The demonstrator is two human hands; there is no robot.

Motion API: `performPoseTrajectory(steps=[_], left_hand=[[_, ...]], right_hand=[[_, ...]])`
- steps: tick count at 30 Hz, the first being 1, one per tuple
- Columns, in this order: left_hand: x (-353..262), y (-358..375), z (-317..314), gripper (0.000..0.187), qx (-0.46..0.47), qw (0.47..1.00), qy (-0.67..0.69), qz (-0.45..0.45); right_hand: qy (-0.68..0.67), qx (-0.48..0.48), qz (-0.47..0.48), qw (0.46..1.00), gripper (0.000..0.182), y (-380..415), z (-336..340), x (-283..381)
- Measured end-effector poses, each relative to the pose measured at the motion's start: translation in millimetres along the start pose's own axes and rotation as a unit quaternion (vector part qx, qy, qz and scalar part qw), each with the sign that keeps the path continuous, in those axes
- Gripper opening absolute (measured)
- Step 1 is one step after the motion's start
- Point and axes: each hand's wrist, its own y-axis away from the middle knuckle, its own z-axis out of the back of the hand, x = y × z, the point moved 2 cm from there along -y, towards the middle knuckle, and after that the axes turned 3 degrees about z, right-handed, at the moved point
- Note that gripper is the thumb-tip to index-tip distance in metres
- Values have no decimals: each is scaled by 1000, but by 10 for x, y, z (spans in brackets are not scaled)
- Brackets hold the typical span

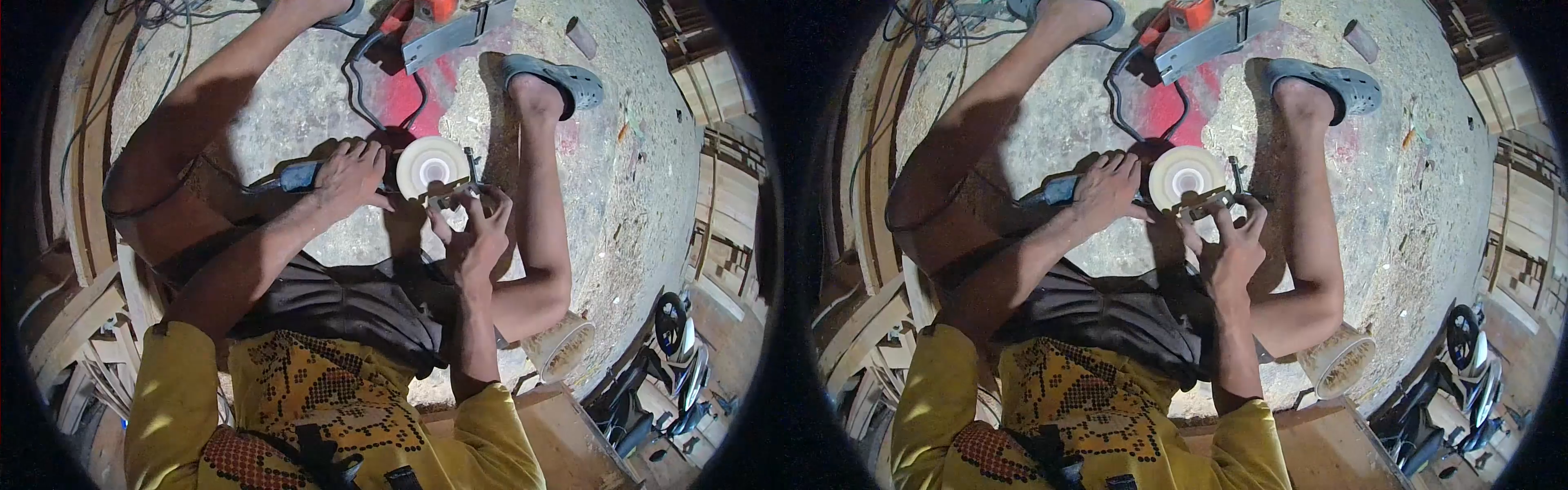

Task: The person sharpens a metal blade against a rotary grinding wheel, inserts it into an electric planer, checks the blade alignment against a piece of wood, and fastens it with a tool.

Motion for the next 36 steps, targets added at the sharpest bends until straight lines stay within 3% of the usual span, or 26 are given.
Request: performPoseTrajectory(steps=[5,7,20,22,26,36], left_hand=[[23,20,-84,102,-49,999,1,-12],[17,13,-64,96,-40,999,-5,-10],[8,-11,-31,97,51,999,2,1],[3,19,-62,94,-21,1000,-15,2],[-11,-8,26,90,29,1000,1,6],[13,-11,-56,97,-14,1000,-21,-9]], right_hand=[[38,-6,16,999,48,-49,-61,14],[43,-3,22,999,48,-42,-75,-11],[71,4,63,995,40,-35,-68,54],[72,-3,64,995,39,-15,-98,48],[77,17,52,996,41,-5,-94,62],[89,-17,61,994,40,-45,-79,45]])
